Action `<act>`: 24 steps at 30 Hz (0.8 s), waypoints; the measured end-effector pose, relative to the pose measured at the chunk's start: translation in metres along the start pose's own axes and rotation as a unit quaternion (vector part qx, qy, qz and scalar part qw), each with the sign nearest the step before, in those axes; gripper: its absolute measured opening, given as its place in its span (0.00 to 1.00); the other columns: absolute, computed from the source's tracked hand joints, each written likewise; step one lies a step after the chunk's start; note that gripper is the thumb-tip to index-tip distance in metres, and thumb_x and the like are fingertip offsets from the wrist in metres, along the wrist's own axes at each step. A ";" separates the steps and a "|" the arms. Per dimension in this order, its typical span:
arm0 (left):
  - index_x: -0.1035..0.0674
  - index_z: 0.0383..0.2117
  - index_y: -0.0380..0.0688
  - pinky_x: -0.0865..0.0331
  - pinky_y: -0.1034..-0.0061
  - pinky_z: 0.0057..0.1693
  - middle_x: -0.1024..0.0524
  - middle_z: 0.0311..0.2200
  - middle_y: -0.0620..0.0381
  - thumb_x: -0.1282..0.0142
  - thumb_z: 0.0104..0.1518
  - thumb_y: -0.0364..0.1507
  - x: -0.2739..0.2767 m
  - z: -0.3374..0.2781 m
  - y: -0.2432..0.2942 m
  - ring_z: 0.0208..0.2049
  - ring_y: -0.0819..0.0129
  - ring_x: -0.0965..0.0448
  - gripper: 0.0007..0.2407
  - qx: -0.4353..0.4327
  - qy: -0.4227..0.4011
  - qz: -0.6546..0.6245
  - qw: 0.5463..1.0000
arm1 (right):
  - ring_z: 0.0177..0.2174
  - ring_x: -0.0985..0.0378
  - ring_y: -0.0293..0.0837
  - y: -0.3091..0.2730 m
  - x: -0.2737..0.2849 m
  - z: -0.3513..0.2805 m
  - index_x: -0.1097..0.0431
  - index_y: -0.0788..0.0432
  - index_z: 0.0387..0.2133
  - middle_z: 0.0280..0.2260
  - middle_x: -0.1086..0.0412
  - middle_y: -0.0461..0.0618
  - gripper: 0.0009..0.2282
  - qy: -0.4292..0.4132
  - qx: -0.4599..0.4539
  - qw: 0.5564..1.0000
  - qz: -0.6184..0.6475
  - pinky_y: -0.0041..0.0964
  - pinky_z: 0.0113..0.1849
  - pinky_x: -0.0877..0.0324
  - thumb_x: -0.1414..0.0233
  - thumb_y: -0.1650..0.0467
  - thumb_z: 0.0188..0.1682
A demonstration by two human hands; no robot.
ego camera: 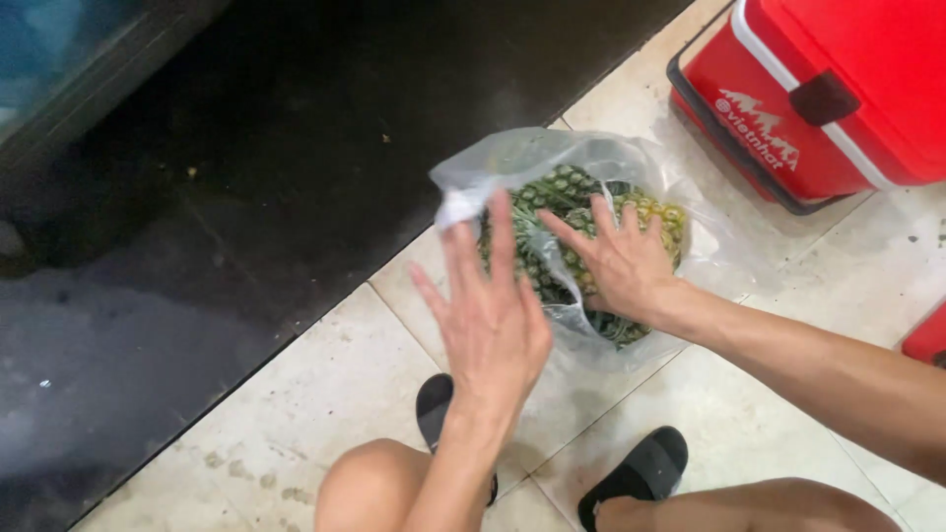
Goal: Untying a bag of pineapples and cutting off the tops using a knife.
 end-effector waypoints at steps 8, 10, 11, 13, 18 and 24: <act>0.31 0.64 0.47 0.52 0.45 0.74 0.24 0.56 0.53 0.44 0.63 0.30 0.003 -0.055 -0.016 0.61 0.59 0.27 0.22 0.134 -0.050 -0.125 0.982 | 0.55 0.38 0.68 0.031 0.041 -0.040 0.62 0.34 0.69 0.63 0.47 0.60 0.58 -0.011 0.013 0.991 0.133 0.61 0.54 0.37 0.28 0.60 0.24; 0.32 0.64 0.40 0.42 0.56 0.68 0.28 0.60 0.44 0.44 0.61 0.30 0.012 -0.073 -0.026 0.62 0.49 0.31 0.24 0.237 0.021 -0.204 0.950 | 0.57 0.39 0.66 0.042 0.066 -0.061 0.64 0.41 0.70 0.63 0.46 0.60 0.58 -0.010 0.023 0.962 0.273 0.53 0.56 0.38 0.30 0.61 0.23; 0.32 0.64 0.40 0.42 0.56 0.68 0.28 0.60 0.44 0.44 0.61 0.30 0.016 -0.088 -0.020 0.62 0.49 0.31 0.24 0.240 0.019 -0.208 0.948 | 0.57 0.39 0.66 0.050 0.074 -0.073 0.64 0.41 0.70 0.63 0.46 0.60 0.58 -0.013 0.020 0.963 0.269 0.53 0.56 0.38 0.30 0.61 0.23; 0.37 0.66 0.37 0.41 0.60 0.68 0.35 0.64 0.37 0.44 0.62 0.30 0.025 -0.118 -0.011 0.65 0.46 0.35 0.26 0.279 0.040 -0.293 0.914 | 0.61 0.42 0.61 0.062 0.096 -0.097 0.71 0.51 0.71 0.63 0.48 0.66 0.62 -0.008 0.049 0.911 0.410 0.48 0.60 0.44 0.30 0.59 0.25; 0.44 0.69 0.48 0.37 0.64 0.63 0.36 0.64 0.45 0.44 0.59 0.35 0.068 -0.157 0.039 0.61 0.56 0.31 0.32 0.407 -0.139 -0.445 0.786 | 0.65 0.49 0.52 0.081 0.151 -0.160 0.79 0.51 0.71 0.68 0.58 0.62 0.59 -0.075 0.005 0.796 0.601 0.45 0.60 0.48 0.35 0.60 0.35; 0.37 0.70 0.51 0.31 0.59 0.56 0.27 0.62 0.44 0.52 0.62 0.47 0.155 -0.108 0.085 0.57 0.50 0.26 0.30 0.463 -0.283 -0.552 0.633 | 0.59 0.35 0.55 0.059 0.197 -0.234 0.56 0.53 0.70 0.65 0.43 0.59 0.39 -0.193 -0.144 0.438 0.866 0.54 0.54 0.34 0.45 0.63 0.44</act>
Point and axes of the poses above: each hand's wrist, its own z-axis towards the middle knuckle, its own x-axis out of the back of the hand, y = z × x, the point moved 7 cm from there along z, towards the middle knuckle
